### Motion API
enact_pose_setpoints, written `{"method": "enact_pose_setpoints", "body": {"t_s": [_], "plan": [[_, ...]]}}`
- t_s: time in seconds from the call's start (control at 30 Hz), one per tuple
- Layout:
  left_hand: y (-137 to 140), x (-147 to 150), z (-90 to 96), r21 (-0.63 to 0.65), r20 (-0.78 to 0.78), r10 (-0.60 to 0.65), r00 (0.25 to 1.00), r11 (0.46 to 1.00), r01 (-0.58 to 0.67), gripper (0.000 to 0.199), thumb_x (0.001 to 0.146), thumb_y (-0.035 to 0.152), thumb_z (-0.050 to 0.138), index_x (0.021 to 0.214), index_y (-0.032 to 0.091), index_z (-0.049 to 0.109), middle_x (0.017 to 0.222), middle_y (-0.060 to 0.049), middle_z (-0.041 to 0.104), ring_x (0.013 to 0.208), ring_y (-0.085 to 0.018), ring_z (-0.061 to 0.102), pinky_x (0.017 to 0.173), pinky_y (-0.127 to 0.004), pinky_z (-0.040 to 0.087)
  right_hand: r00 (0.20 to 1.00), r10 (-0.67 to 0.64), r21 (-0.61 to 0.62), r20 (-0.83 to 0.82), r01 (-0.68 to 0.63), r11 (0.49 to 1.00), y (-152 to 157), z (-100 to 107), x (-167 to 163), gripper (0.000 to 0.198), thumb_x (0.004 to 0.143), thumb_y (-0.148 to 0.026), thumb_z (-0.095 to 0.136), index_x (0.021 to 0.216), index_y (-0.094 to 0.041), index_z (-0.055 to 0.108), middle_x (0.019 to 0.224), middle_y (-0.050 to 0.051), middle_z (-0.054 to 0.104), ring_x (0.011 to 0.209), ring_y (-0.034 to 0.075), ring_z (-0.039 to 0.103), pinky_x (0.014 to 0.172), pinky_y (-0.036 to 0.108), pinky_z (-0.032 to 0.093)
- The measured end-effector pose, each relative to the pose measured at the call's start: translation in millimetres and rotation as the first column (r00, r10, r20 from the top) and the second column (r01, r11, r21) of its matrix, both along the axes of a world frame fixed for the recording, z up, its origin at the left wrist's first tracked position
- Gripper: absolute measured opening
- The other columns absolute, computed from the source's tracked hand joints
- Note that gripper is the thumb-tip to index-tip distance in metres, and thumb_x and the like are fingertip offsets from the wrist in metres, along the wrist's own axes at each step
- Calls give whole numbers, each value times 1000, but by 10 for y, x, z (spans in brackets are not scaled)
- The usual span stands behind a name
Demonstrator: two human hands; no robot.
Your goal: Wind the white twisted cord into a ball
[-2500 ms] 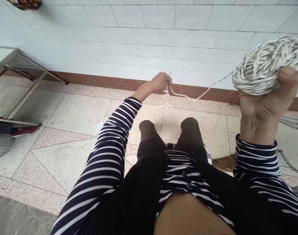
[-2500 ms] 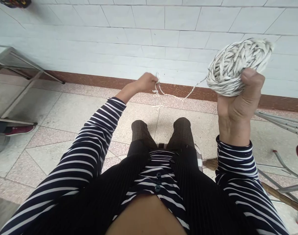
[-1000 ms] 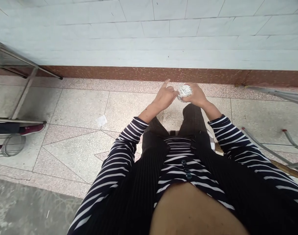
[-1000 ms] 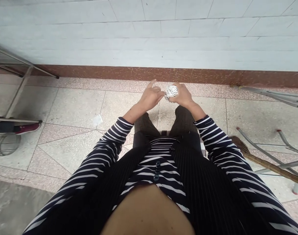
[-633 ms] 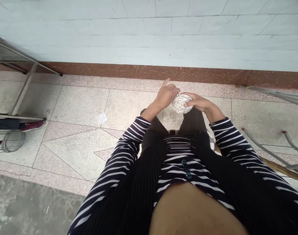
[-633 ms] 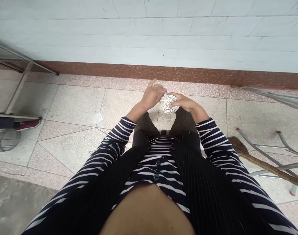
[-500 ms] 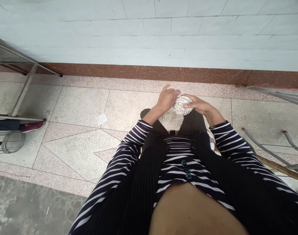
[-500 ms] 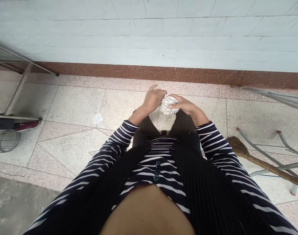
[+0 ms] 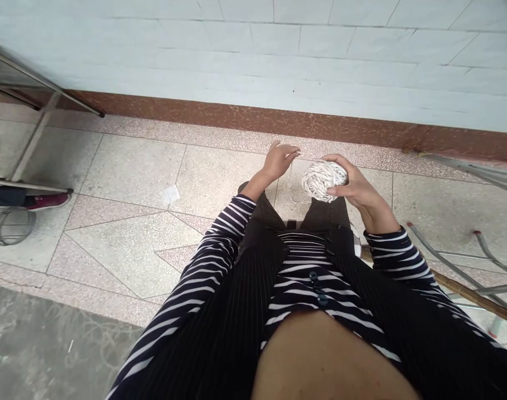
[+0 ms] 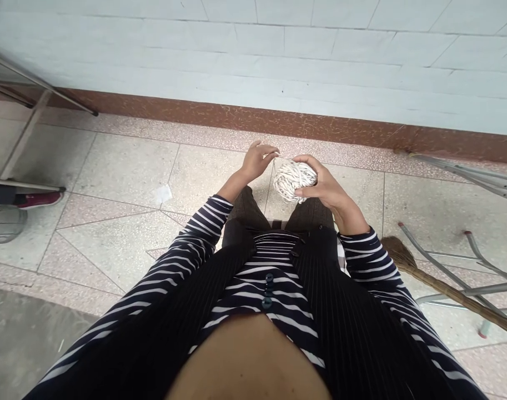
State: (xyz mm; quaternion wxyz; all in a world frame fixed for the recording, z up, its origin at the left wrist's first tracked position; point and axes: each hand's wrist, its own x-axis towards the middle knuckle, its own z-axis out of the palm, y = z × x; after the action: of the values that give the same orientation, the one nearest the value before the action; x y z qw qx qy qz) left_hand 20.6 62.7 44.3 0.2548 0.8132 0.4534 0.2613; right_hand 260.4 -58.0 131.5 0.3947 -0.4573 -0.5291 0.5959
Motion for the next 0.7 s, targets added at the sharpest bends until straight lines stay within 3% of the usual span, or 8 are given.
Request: {"method": "enact_pose_setpoints", "body": {"t_s": [0.13,0.3,0.43,0.53,0.7], "plan": [[6,94,-155,-157,84,16,996,988,-2,30,108,33,57,98,17,81,108,-9,83,105,-25,75,110,-40,49,996,-27,207,-84,44,977,5,246,66,86,55,-61,103,130,-38,66,138,5,63,134,37,63,113,57,58],[94,113,-254,-262,169,61,984,965,-15,25,101,25,58,83,18,73,86,-4,75,86,-19,67,85,-30,47,965,-112,408,-238,204,890,50,620,101,86,56,-58,102,133,-38,71,140,8,65,146,41,55,123,62,52],[177,32,-333,-300,166,99,981,953,-45,29,97,26,62,69,19,59,70,0,61,76,-17,57,79,-30,42,907,-229,486,-353,387,784,105,802,149,67,51,-56,99,108,-32,75,127,9,68,144,43,58,123,61,51],[203,-17,-388,-324,191,128,973,944,-60,35,97,27,62,65,20,50,66,1,52,72,-16,52,76,-30,41,879,-268,543,-395,458,704,123,864,198,61,52,-57,97,101,-31,74,129,8,68,139,43,63,124,63,48],[200,-34,-437,-361,263,171,949,930,-68,30,97,29,64,69,19,56,72,-1,62,78,-16,59,79,-27,46,901,-349,594,-257,433,678,119,989,300,62,57,-67,87,109,-34,77,141,10,67,143,51,59,105,69,53]]}}
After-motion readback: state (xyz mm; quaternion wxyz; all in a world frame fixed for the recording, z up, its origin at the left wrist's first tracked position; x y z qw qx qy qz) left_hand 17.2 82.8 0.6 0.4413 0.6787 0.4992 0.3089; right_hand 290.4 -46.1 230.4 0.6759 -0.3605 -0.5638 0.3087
